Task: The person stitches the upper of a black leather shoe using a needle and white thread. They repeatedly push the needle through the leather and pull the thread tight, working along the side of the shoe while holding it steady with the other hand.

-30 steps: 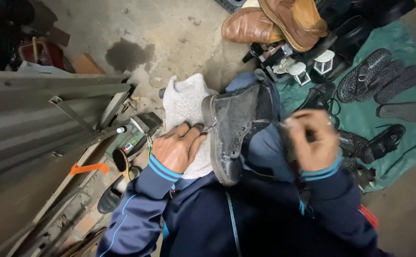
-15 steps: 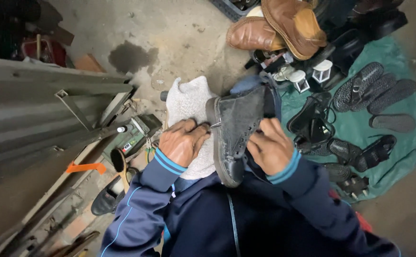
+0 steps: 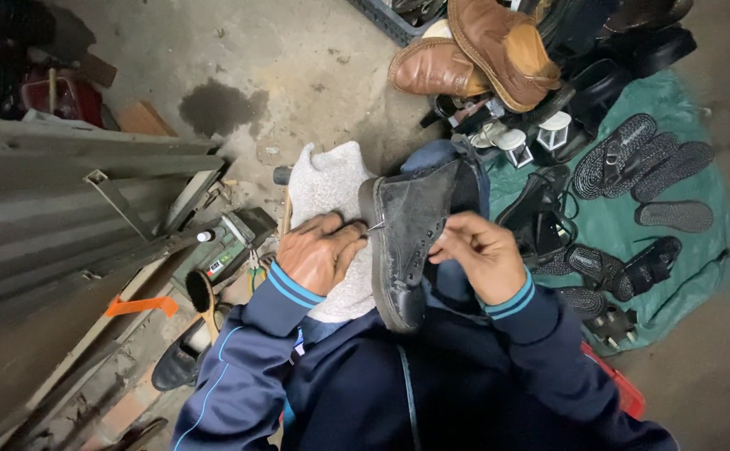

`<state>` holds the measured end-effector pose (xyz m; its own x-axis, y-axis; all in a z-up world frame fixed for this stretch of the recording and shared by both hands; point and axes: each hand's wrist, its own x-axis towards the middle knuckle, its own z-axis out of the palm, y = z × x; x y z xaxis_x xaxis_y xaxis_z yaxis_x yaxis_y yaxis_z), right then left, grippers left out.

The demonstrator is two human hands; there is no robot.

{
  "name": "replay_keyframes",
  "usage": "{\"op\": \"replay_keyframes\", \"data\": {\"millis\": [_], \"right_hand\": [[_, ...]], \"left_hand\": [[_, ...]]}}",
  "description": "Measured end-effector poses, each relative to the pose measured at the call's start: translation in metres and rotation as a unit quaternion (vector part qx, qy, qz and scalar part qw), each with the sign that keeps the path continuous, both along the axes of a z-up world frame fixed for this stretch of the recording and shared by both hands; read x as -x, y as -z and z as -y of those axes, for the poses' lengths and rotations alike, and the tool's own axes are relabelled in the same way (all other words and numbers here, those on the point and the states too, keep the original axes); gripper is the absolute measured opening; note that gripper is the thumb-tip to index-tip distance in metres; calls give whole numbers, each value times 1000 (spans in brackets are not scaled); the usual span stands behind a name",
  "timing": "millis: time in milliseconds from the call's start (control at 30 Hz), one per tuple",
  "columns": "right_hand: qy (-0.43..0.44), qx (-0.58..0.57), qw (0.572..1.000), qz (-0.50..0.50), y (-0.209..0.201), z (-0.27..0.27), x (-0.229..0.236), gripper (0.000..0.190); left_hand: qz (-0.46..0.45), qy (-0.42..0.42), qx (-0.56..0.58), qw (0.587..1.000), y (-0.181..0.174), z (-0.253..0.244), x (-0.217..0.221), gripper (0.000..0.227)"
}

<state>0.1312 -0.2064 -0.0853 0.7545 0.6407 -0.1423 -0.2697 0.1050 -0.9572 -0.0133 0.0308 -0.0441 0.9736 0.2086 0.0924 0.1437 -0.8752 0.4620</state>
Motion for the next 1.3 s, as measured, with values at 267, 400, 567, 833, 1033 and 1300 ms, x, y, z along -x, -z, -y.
{"op": "replay_keyframes", "data": {"millis": [267,400,567,833,1033,1300], "right_hand": [[58,-166,974,-145,-10,20,-24,15],[32,112,991,67,-6,8,-8,17],[-47,306,904,294,11,-15,5,12],[-86,360,869,328,37,-31,6,13],[-108,389,857,320,55,-27,7,12],[-150,428,836,309,78,8,15,11]], "left_hand": [[-10,-10,-2,1000,8,0,3,19],[-18,7,13,1000,2,0,-2,21],[-15,16,17,1000,1,-4,-1,24],[-18,11,34,999,1,-4,0,23],[-20,3,36,999,-3,-2,-3,22],[-132,-30,-92,987,-4,21,-8,20]]}}
